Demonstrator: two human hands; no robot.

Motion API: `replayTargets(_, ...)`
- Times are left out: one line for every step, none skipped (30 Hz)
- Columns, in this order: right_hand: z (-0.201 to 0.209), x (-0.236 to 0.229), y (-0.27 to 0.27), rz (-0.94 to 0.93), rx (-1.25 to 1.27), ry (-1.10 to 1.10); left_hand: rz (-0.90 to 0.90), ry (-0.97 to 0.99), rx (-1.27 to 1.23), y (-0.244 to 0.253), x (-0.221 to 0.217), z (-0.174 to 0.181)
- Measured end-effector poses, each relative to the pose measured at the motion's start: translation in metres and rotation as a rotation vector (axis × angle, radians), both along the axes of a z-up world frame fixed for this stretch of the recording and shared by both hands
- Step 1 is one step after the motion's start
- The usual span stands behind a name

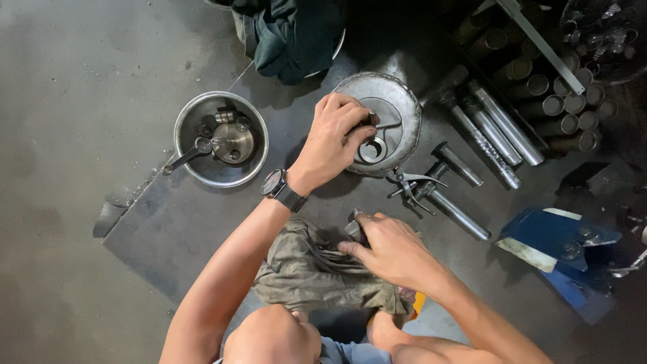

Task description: The person assembles a mechanical component by inserting a cylindrical metal piece into a larger housing and securing it with a hammer. They then wipe the assembly with a cloth and place it on a workbench.

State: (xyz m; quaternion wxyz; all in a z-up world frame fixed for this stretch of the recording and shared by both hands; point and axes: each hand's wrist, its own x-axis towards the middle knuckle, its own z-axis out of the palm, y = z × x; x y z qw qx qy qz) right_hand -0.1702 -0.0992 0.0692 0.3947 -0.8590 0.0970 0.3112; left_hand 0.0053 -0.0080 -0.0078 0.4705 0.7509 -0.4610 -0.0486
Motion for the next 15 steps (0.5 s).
replayTargets(0.001,0.0,0.0,-0.002,0.002,0.007,0.0,0.0,0.003,0.0,0.0,0.0)
replayTargets(0.002,0.001,0.0,-0.005,0.005,0.015,-0.001,0.001,0.005,0.0,0.0,-0.001)
replayTargets(0.002,0.001,0.0,-0.004,0.005,0.014,0.0,0.0,0.005,0.0,0.0,-0.001)
replayTargets(0.002,0.001,0.0,-0.011,0.009,0.017,-0.002,0.005,0.009,0.0,0.0,-0.001)
replayTargets(0.002,0.001,0.0,-0.018,0.014,0.019,-0.003,0.009,0.013,0.0,0.0,-0.001)
replayTargets(-0.002,-0.001,0.0,-0.018,0.014,0.019,-0.003,0.009,0.013,0.0,0.0,0.0)
replayTargets(-0.006,-0.004,-0.001,-0.039,0.035,-0.026,-0.004,-0.007,0.008,0.001,-0.001,0.0)
replayTargets(-0.01,-0.006,-0.003,-0.06,0.055,-0.071,-0.004,-0.022,0.003,0.001,-0.001,0.001)
replayTargets(-0.009,-0.005,-0.008,-0.061,0.053,-0.073,-0.005,-0.025,0.001,0.001,-0.002,0.002)
replayTargets(-0.007,-0.003,-0.013,-0.116,0.036,-0.129,-0.002,-0.038,-0.019,0.002,-0.003,0.003)
replayTargets(-0.005,-0.002,-0.017,-0.17,0.019,-0.185,0.002,-0.051,-0.038,0.002,-0.004,0.005)
replayTargets(0.001,0.003,-0.024,-0.17,0.017,-0.188,0.001,-0.054,-0.041,0.003,-0.005,0.008)
replayTargets(0.007,0.008,-0.03,-0.297,0.019,-0.235,-0.014,-0.052,-0.049,0.004,-0.007,0.01)
replayTargets(0.014,0.013,-0.037,-0.424,0.021,-0.282,-0.029,-0.051,-0.058,0.006,-0.009,0.013)
replayTargets(0.02,0.019,-0.041,-0.426,0.017,-0.289,-0.032,-0.057,-0.062,0.006,-0.01,0.014)
